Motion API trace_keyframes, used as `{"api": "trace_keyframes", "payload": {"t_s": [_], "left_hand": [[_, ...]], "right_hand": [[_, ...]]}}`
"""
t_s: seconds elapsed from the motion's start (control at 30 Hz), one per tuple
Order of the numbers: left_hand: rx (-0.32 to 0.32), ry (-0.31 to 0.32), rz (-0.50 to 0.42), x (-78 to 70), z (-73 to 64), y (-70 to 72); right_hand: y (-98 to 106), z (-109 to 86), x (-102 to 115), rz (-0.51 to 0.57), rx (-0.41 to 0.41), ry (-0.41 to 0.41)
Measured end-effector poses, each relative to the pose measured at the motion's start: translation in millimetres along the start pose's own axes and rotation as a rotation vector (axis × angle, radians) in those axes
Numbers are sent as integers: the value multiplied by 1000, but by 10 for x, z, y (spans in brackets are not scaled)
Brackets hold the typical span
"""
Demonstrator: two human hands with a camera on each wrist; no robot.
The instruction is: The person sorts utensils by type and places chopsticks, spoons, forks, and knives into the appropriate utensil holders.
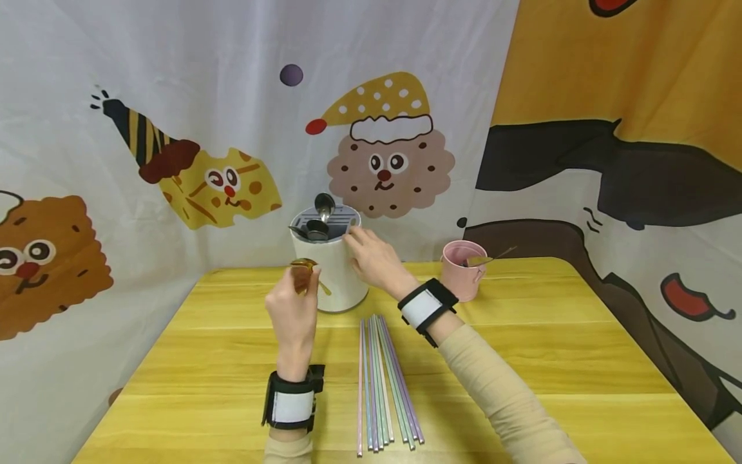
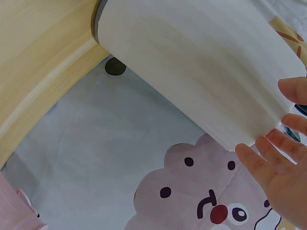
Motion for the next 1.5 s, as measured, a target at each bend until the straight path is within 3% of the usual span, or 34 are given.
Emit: {"api": "trace_keyframes", "payload": {"t_s": [0.17,0.43,0.57,0.83,1.27,1.5], "left_hand": [[-139,-50,-70,-52,94,63],[-385,-136,-86,-118,202,135],[-438,-160,-84,-135,245,135],[-410,-147,-56,-26,316,28],[-227,-122,-54,276,422,-210],[-143,-75,-23,387,568,-304]], "right_hand": [[16,7,12,-1,37,-10],[33,4,19,-2,49,-14],[23,6,12,-3,52,-16],[-2,6,2,-1,41,-11],[-6,10,-4,-7,41,-10],[-8,3,-11,-16,26,2]]}}
Point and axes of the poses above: each hand's wrist, its own z-axis towards the middle knuckle, its own y-axis out of the back of the hand, x = y × z, the point moved 1 cm from there along z, towards the middle knuckle, and after that the axes turned 3 degrees about x, right-handed, at the moved point
